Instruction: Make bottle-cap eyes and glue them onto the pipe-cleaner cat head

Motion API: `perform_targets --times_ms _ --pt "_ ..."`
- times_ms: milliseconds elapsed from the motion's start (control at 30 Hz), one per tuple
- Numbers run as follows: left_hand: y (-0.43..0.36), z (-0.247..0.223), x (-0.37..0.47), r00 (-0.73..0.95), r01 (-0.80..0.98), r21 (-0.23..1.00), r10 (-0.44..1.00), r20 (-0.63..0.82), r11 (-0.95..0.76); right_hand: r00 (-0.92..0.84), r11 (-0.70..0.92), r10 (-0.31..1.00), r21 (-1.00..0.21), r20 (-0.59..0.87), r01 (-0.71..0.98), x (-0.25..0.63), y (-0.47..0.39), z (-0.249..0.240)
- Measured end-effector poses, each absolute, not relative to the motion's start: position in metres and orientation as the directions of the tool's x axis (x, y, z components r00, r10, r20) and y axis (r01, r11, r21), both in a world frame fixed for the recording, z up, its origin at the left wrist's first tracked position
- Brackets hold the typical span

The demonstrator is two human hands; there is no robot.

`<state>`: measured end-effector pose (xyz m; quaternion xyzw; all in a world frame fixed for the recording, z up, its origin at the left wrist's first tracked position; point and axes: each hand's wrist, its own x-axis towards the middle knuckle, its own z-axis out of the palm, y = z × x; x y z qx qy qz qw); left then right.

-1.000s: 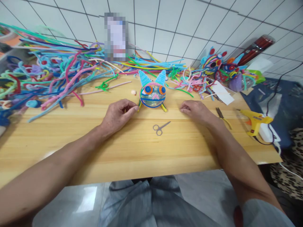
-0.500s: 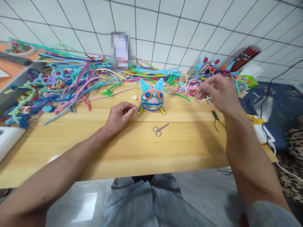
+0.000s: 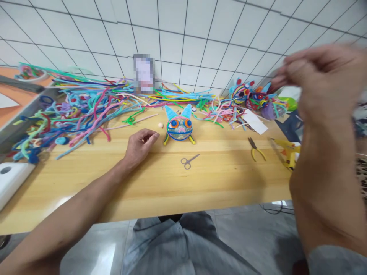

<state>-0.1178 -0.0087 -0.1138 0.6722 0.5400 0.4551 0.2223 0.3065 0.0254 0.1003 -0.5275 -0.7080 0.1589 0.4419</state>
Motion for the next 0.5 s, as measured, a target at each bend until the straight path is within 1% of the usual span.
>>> perform_targets --times_ms 33,100,167,233,300,367,500 --pt "-0.009 -0.114 -0.118 -0.002 0.527 0.793 0.932 0.362 -0.307 0.07 0.421 0.812 -0.665 0.579 0.616 0.296 0.02 0.083" --pt "-0.008 -0.114 -0.118 -0.013 0.528 0.799 0.937 0.348 -0.29 0.195 0.366 0.821 -0.756 0.537 0.543 0.278 0.016 0.046" --pt "-0.008 -0.114 -0.119 -0.021 0.519 0.806 0.939 0.344 -0.283 0.165 0.298 0.89 -0.817 0.424 0.495 0.267 0.018 0.011" --pt "-0.008 -0.114 -0.119 -0.023 0.508 0.813 0.939 0.344 -0.285 0.096 0.243 0.943 -0.856 0.319 0.457 0.262 0.024 -0.02" --pt "-0.008 -0.114 -0.119 -0.023 0.501 0.817 0.939 0.342 -0.285 0.003 0.226 0.966 -0.855 0.257 0.467 0.257 0.028 -0.043" --pt "-0.007 -0.114 -0.119 -0.024 0.499 0.819 0.94 0.34 -0.283 -0.099 0.244 0.969 -0.823 0.226 0.513 0.249 0.029 -0.057" --pt "-0.007 -0.115 -0.119 -0.024 0.5 0.816 0.937 0.348 -0.29 -0.304 0.313 0.942 -0.71 0.145 0.631 0.227 0.033 -0.068"
